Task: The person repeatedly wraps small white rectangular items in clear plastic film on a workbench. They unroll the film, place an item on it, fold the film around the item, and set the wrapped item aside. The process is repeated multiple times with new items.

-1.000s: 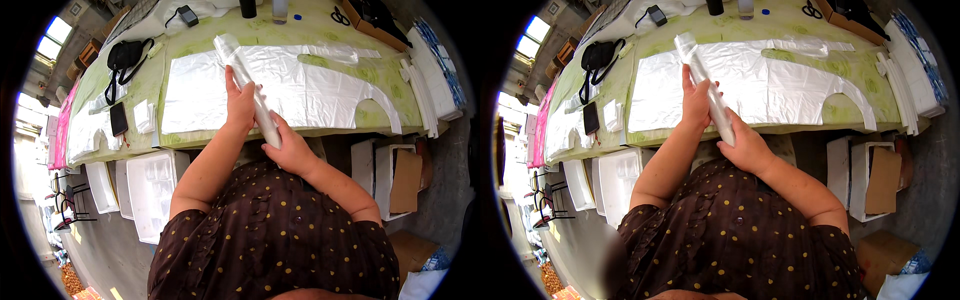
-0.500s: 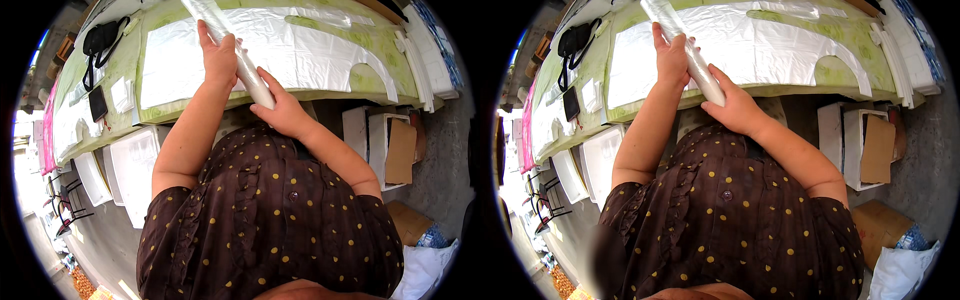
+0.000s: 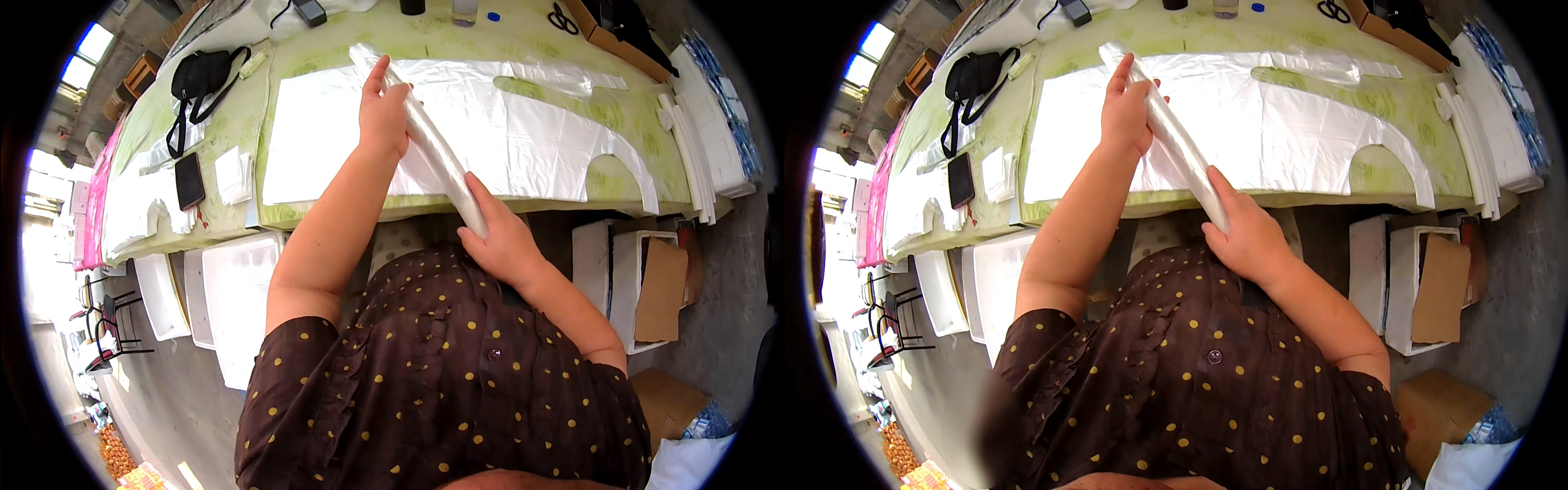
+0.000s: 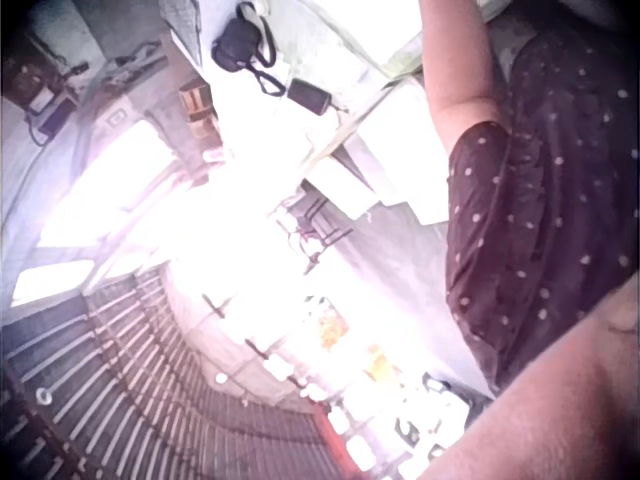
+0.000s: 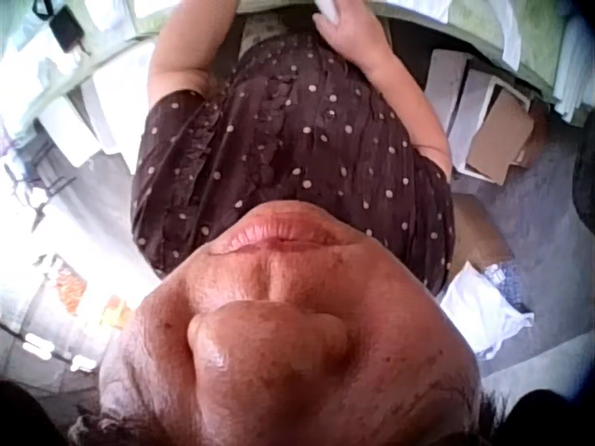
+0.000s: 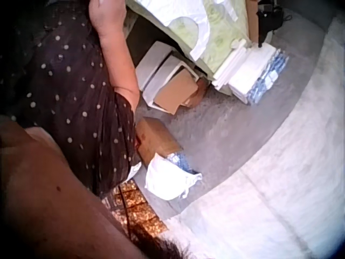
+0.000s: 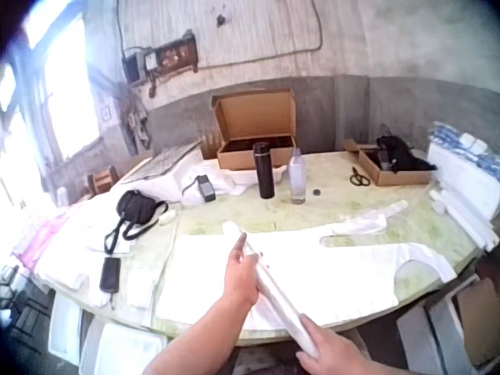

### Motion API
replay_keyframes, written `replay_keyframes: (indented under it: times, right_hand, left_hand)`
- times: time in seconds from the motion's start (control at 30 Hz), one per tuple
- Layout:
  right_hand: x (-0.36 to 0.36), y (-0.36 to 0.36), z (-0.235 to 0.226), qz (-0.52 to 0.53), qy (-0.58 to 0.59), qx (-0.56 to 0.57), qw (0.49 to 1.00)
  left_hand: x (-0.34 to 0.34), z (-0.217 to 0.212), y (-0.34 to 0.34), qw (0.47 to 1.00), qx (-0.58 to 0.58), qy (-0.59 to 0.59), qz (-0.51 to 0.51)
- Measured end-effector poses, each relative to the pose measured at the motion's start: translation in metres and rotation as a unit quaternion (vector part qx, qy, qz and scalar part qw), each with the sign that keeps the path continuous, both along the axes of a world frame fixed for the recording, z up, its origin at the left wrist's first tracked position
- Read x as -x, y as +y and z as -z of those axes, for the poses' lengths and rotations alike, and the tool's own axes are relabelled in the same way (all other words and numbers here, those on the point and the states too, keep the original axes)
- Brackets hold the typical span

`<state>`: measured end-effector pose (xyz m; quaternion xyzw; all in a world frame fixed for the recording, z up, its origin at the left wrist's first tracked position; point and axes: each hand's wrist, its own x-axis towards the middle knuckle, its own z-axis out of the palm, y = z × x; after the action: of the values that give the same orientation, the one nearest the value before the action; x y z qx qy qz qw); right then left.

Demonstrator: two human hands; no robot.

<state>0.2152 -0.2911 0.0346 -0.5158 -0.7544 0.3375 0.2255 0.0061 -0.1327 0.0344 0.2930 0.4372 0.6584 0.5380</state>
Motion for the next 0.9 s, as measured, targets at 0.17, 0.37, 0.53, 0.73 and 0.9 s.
replay_keyframes:
  times: [0.17, 0.37, 0.53, 0.73, 0.9]
  right_hand:
    - [-0.009, -0.004, -0.003, 0.004, 0.180, 0.172, 0.968]
    - [-0.015, -0.003, 0.010, -0.013, 0.101, 0.015, 0.995]
    - [-0.021, -0.003, 0.004, -0.011, 0.006, -0.002, 1.000]
    - [-0.020, -0.004, 0.001, -0.030, 0.169, 0.047, 0.984]
    - [-0.029, -0.002, -0.004, -0.038, 0.056, -0.017, 0.998]
  left_hand:
    - [-0.011, -0.026, -0.014, 0.997, -0.048, -0.067, 0.003]
    - [-0.013, -0.016, -0.011, 0.994, -0.053, -0.096, -0.001]
    - [-0.009, -0.015, 0.002, 0.999, -0.023, -0.035, -0.011]
    - [-0.012, -0.018, -0.001, 0.993, -0.079, -0.089, 0.015]
    - [-0.017, -0.017, 0.003, 0.994, -0.058, -0.093, 0.026]
